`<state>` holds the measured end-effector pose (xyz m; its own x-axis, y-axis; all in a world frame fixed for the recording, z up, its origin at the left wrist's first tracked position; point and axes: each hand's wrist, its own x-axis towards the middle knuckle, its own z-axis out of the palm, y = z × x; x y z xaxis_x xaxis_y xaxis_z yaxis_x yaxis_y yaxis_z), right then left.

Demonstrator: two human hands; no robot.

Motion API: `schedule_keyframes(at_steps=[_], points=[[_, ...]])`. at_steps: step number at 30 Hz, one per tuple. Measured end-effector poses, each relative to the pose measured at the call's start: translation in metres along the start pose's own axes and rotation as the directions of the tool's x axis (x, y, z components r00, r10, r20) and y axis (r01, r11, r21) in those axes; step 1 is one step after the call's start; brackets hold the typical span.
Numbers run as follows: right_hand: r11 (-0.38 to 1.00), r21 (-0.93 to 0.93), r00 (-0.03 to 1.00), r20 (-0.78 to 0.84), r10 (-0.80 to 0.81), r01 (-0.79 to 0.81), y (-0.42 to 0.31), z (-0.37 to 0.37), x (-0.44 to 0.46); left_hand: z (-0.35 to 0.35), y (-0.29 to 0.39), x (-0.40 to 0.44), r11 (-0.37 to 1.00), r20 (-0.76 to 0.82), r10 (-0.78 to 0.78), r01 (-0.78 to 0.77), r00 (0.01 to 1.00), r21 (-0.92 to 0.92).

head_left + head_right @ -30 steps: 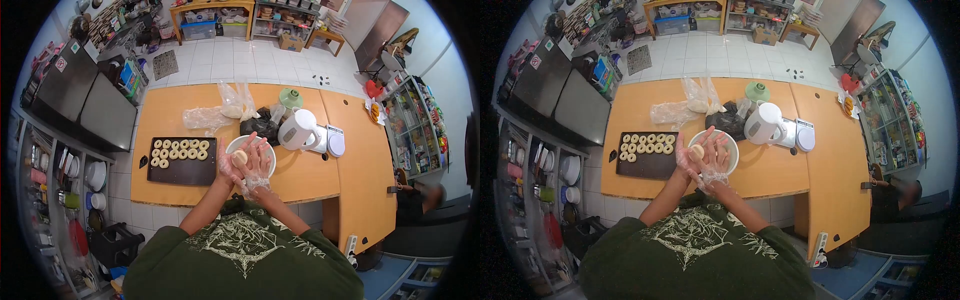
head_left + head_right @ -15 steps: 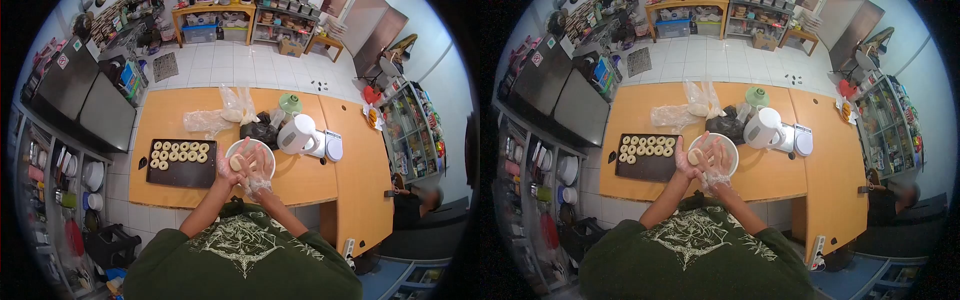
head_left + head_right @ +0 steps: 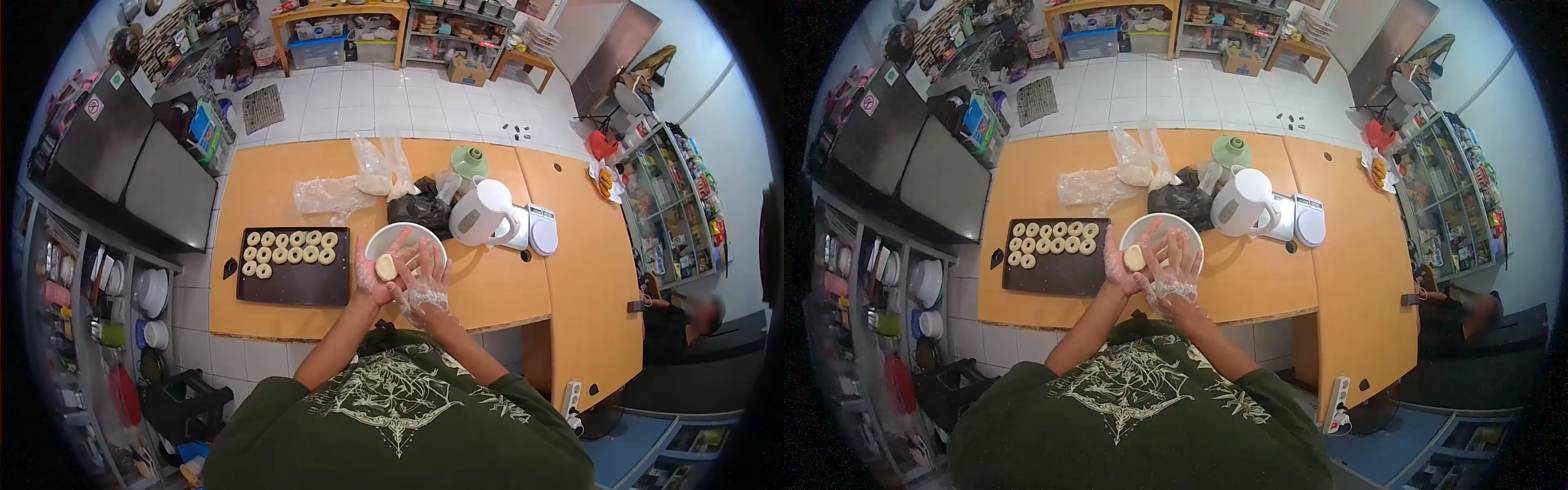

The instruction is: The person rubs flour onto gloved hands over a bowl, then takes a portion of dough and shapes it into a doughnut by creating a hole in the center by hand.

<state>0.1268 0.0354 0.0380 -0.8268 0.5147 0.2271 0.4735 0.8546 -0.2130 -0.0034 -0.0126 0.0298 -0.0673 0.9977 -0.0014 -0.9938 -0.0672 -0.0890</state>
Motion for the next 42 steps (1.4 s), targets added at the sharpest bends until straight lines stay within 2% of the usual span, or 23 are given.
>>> schedule_keyframes(at_steps=[2,4,10,14,17,19,23,25,29,34,38,40,42], points=[[1.0,0.027,1.0,0.028,0.004,-0.005,-0.002,-0.006,0.002,-0.002,0.002,-0.001,1.0,-0.017,0.019,-0.02,1.0,-0.008],[0.99,0.145,1.0,-0.01,0.002,-0.001,-0.005,-0.014,0.003,-0.003,0.002,-0.001,0.998,0.061,-0.03,0.027,0.998,0.053],[0.997,0.073,0.999,0.032,0.037,-0.039,-0.006,0.003,-0.004,-0.004,-0.001,0.0,0.999,0.07,-0.046,0.045,0.996,0.019],[0.996,0.085,1.0,0.026,0.013,-0.015,-0.004,0.0,-0.005,-0.014,-0.006,-0.002,0.998,0.034,-0.022,0.024,0.999,-0.054],[0.976,0.213,0.999,-0.002,-0.037,0.037,-0.007,-0.003,-0.004,-0.006,-0.006,-0.011,1.0,-0.037,0.016,-0.017,0.999,-0.013],[0.977,0.214,0.998,-0.062,0.024,-0.01,-0.009,0.004,-0.009,-0.004,-0.008,-0.01,0.999,-0.004,-0.009,0.009,1.0,0.031],[0.97,0.236,0.996,-0.049,0.078,-0.064,-0.014,0.01,-0.016,-0.008,-0.013,-0.013,0.999,0.012,-0.042,0.043,0.999,-0.019],[0.98,0.199,0.997,-0.069,0.03,-0.016,-0.015,0.01,-0.018,-0.008,-0.016,-0.014,0.998,-0.034,-0.034,0.035,0.999,0.055],[0.964,0.265,0.998,-0.056,0.028,-0.012,-0.02,0.008,-0.026,-0.017,-0.013,-0.02,1.0,-0.06,-0.002,0.001,0.998,-0.013],[0.981,0.194,0.998,-0.068,-0.003,0.016,-0.026,0.012,-0.032,-0.024,-0.013,-0.024,0.999,-0.12,-0.028,0.03,0.992,0.015],[0.985,0.168,0.999,-0.02,0.037,-0.033,-0.026,0.011,-0.028,-0.027,-0.008,-0.019,0.997,-0.081,-0.078,0.075,0.994,-0.031],[0.979,0.201,0.999,-0.026,0.033,-0.027,-0.027,0.007,-0.026,-0.023,-0.006,-0.019,0.991,-0.074,-0.07,0.062,0.995,-0.115],[0.982,0.19,1.0,-0.008,0.025,-0.023,-0.03,0.006,-0.028,-0.015,-0.005,-0.019,0.996,-0.078,-0.063,0.058,0.995,-0.062]])
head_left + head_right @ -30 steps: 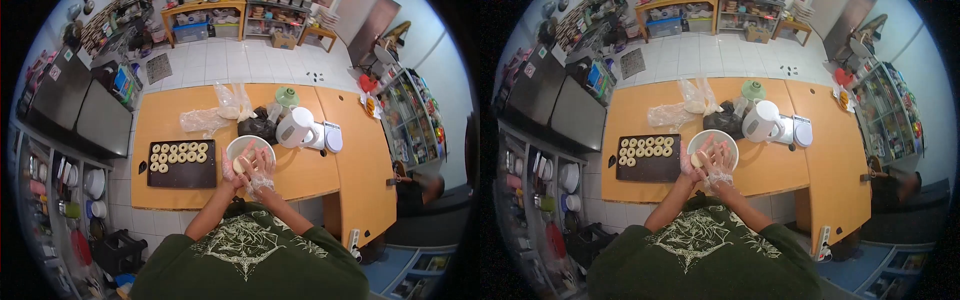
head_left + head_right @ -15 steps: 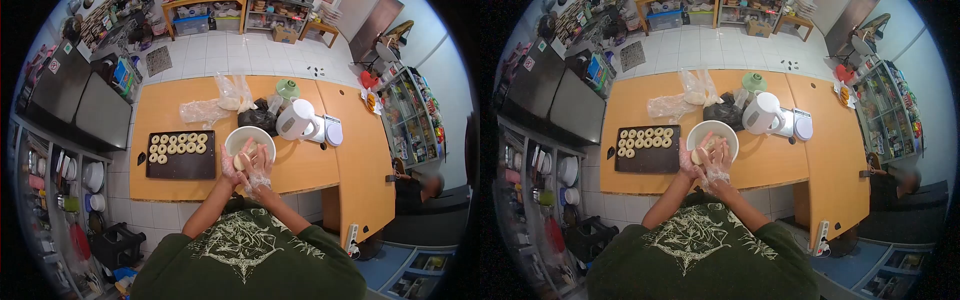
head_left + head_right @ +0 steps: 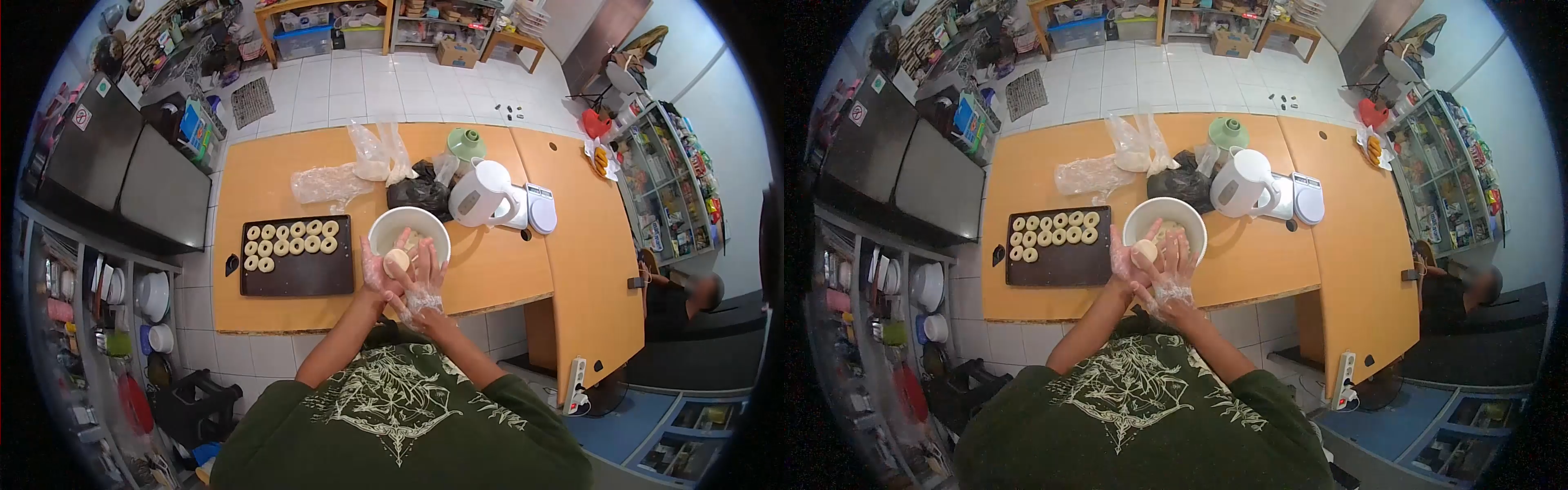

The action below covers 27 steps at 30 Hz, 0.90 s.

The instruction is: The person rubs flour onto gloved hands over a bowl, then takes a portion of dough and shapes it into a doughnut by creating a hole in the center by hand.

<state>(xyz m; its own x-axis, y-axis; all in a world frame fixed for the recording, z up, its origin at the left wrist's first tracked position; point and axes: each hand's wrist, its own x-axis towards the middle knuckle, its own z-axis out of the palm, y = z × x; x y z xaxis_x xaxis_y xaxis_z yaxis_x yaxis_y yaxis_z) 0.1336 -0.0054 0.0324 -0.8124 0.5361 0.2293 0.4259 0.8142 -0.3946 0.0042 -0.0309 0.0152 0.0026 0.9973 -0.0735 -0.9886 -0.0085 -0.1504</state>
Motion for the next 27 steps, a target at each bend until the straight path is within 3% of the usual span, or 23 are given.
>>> schedule_keyframes(at_steps=[5,7,8,10,17,20,23,27], points=[[0.998,-0.002,0.997,0.05,0.056,-0.055,-0.006,0.004,-0.001,0.001,0.001,0.002,0.996,0.046,-0.013,0.009,0.999,0.087],[0.999,0.035,1.0,-0.013,0.003,-0.002,-0.005,-0.001,0.001,0.007,0.004,0.001,0.995,0.078,-0.03,0.038,0.996,-0.093],[1.0,0.031,1.0,-0.015,0.006,-0.006,-0.006,-0.002,0.002,0.006,0.005,0.003,0.995,0.08,-0.035,0.043,0.996,-0.094],[0.998,-0.046,0.997,0.055,0.055,-0.053,-0.008,-0.003,0.003,0.003,0.006,0.007,0.999,0.092,-0.01,0.007,0.996,0.038],[1.0,-0.002,0.992,0.12,0.026,-0.026,-0.003,-0.004,0.004,0.008,0.005,0.007,0.999,0.083,-0.022,0.018,0.996,0.045],[0.997,0.019,0.997,0.031,0.069,-0.07,0.001,0.005,0.0,0.012,0.011,0.005,0.997,0.112,-0.073,0.069,0.991,0.043],[0.986,-0.116,0.988,0.086,0.128,-0.118,-0.002,0.004,-0.002,0.013,0.012,0.006,0.995,0.069,-0.095,0.091,0.993,0.048],[0.986,-0.125,0.984,0.132,0.123,-0.107,-0.009,-0.004,0.003,0.004,0.019,0.006,0.992,0.106,-0.117,0.111,0.987,0.066]])
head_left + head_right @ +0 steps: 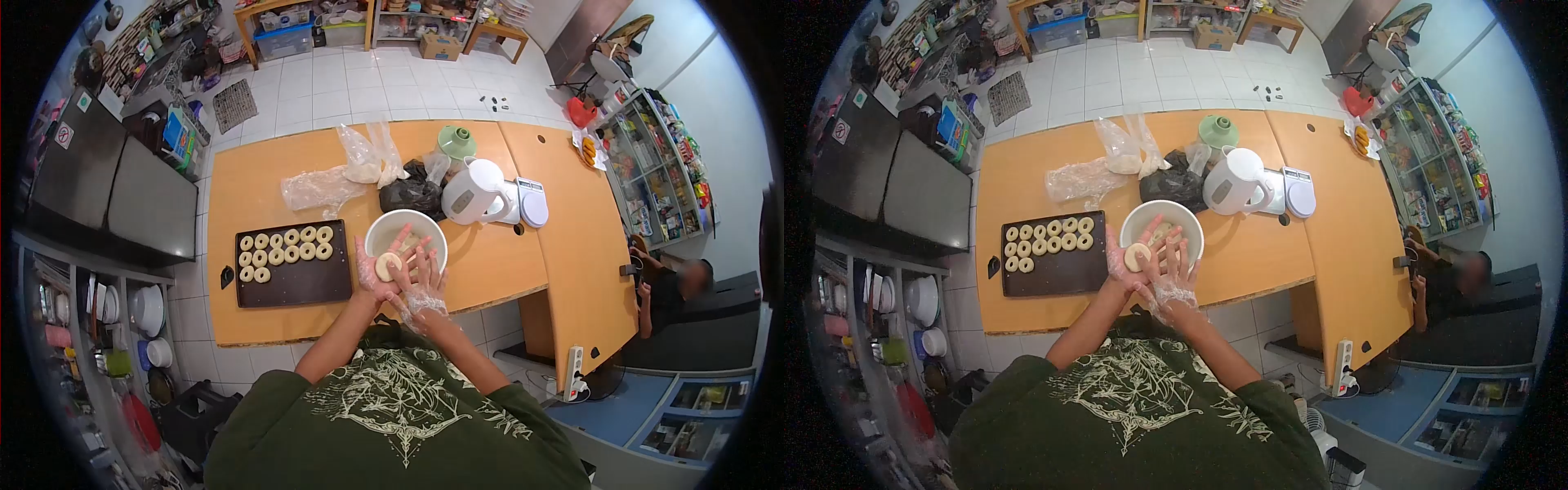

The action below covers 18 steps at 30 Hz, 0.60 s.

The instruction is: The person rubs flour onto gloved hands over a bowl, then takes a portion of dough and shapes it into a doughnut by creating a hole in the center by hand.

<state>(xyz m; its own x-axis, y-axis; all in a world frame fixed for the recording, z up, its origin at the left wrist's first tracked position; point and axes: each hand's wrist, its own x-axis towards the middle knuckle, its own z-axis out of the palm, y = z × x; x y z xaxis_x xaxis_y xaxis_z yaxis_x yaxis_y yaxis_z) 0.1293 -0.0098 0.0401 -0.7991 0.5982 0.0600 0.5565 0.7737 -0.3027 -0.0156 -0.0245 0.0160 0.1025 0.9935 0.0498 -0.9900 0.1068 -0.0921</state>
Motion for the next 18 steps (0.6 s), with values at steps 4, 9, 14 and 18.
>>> schedule_keyframes(at_steps=[4,9,14,18], points=[[0.999,0.028,1.0,-0.001,-0.029,0.029,0.004,-0.002,0.007,-0.001,0.008,0.005,0.999,-0.021,-0.025,0.024,0.999,-0.037],[1.0,0.001,1.0,-0.015,0.004,-0.004,0.0,0.002,0.012,0.0,0.013,0.013,0.998,0.044,-0.043,0.042,0.998,0.037],[0.999,0.043,1.0,-0.022,-0.016,0.017,-0.001,-0.006,0.008,-0.003,0.014,0.013,0.997,0.033,-0.057,0.056,0.998,0.048],[0.996,0.016,0.993,-0.084,-0.084,0.086,-0.003,-0.003,0.003,0.007,0.012,0.012,0.999,0.006,-0.032,0.032,0.999,0.018]])
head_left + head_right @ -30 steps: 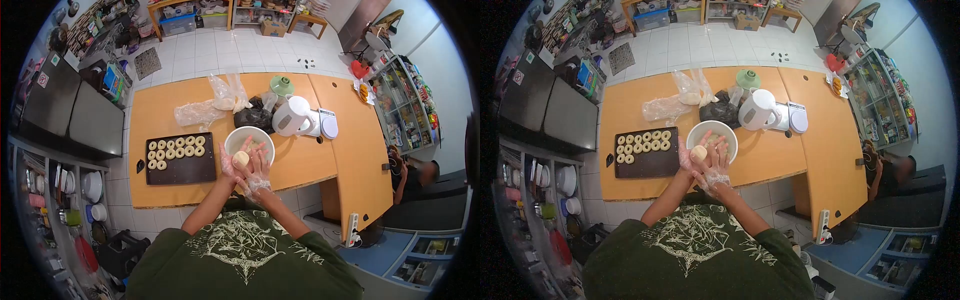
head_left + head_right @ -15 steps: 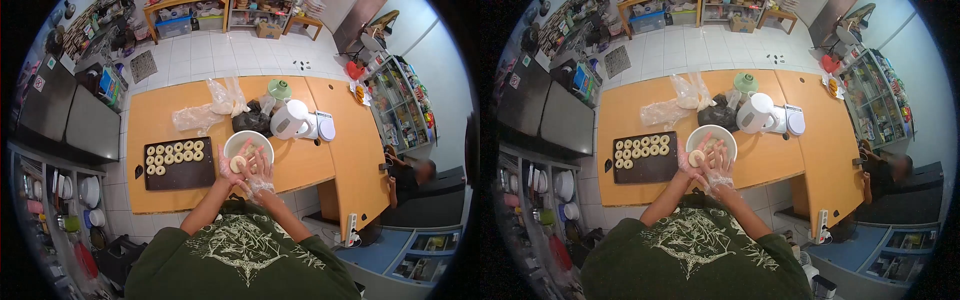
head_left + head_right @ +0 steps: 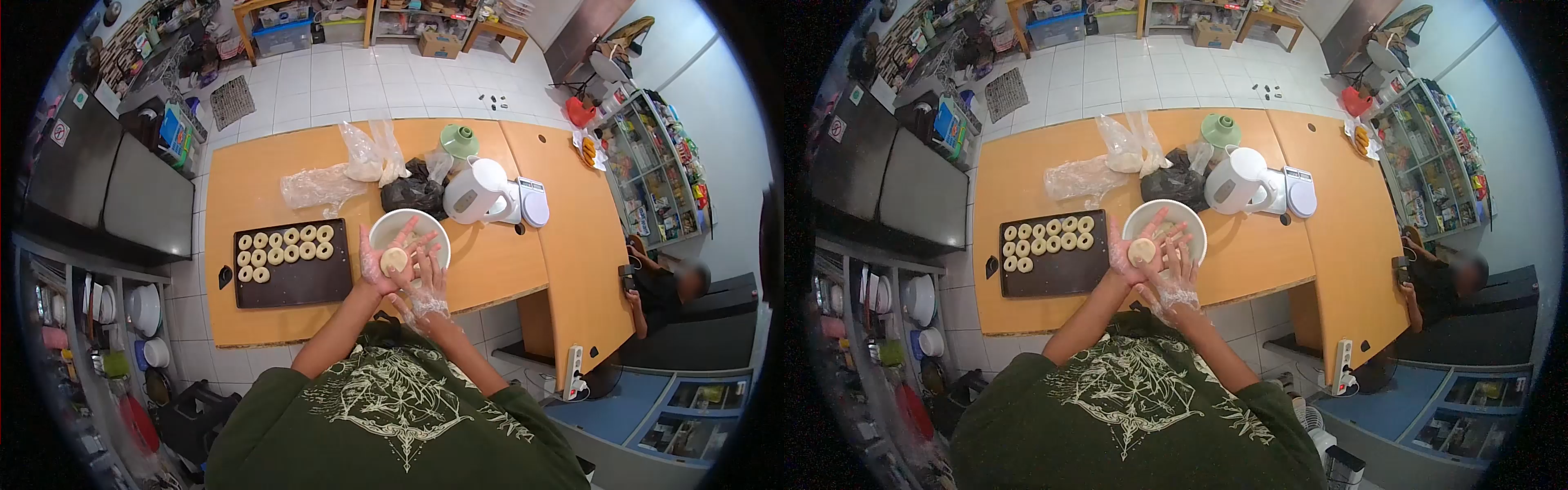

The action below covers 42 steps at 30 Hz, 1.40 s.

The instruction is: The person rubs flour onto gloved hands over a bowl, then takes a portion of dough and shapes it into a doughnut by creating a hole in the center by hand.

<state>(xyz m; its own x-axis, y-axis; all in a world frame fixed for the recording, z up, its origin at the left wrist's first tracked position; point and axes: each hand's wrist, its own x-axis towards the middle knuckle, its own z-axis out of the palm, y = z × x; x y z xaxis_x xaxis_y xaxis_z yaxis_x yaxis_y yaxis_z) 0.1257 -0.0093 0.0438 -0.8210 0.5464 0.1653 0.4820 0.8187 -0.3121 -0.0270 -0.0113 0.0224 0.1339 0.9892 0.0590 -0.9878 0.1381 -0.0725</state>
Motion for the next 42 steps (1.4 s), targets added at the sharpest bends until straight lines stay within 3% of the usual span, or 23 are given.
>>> schedule_keyframes(at_steps=[2,4,9,12,15,17,21,24,28,30,33,42], points=[[1.0,0.005,1.0,-0.004,0.002,-0.002,0.001,0.003,0.0,0.0,0.0,-0.002,1.0,0.0,0.008,-0.008,1.0,0.005],[0.995,0.081,0.991,-0.114,0.072,-0.063,0.005,0.004,0.0,0.003,-0.003,-0.002,1.0,0.024,-0.014,0.013,1.0,0.016],[0.996,0.009,0.993,-0.08,0.087,-0.086,0.009,0.014,-0.001,-0.008,0.003,-0.006,0.998,0.062,-0.056,0.054,0.997,0.022],[0.996,-0.002,0.989,-0.115,0.091,-0.092,0.004,-0.003,0.009,-0.007,0.0,-0.005,0.999,0.006,-0.048,0.048,0.999,-0.011],[0.993,0.009,0.99,-0.08,0.118,-0.118,0.006,0.005,0.013,-0.011,-0.001,-0.007,0.998,-0.01,-0.057,0.057,0.998,-0.029],[0.987,-0.018,0.987,-0.031,0.16,-0.16,-0.001,0.011,0.013,-0.014,0.0,-0.006,0.983,0.05,-0.11,0.116,0.993,-0.144],[0.977,-0.086,0.981,-0.018,0.194,-0.194,-0.006,0.024,0.006,-0.007,-0.003,-0.006,0.996,0.013,-0.086,0.086,0.996,0.022],[0.968,-0.097,0.973,0.001,0.231,-0.23,-0.008,0.022,0.006,-0.018,-0.004,-0.006,0.994,-0.005,-0.09,0.09,0.996,-0.065],[0.978,-0.023,0.978,-0.046,0.205,-0.206,-0.001,0.022,0.014,-0.023,0.002,0.0,0.993,0.006,-0.097,0.097,0.995,-0.068],[0.986,0.107,0.974,-0.175,0.146,-0.129,-0.004,0.02,0.018,-0.017,0.002,0.002,0.993,0.008,-0.107,0.107,0.994,-0.038],[0.989,-0.062,0.985,-0.117,0.129,-0.137,-0.01,0.019,0.02,-0.006,-0.002,0.004,0.994,0.016,-0.107,0.108,0.994,-0.008],[0.984,-0.084,0.986,-0.074,0.149,-0.155,-0.01,0.029,0.012,-0.016,-0.005,-0.001,0.995,-0.03,-0.081,0.079,0.996,-0.053]])
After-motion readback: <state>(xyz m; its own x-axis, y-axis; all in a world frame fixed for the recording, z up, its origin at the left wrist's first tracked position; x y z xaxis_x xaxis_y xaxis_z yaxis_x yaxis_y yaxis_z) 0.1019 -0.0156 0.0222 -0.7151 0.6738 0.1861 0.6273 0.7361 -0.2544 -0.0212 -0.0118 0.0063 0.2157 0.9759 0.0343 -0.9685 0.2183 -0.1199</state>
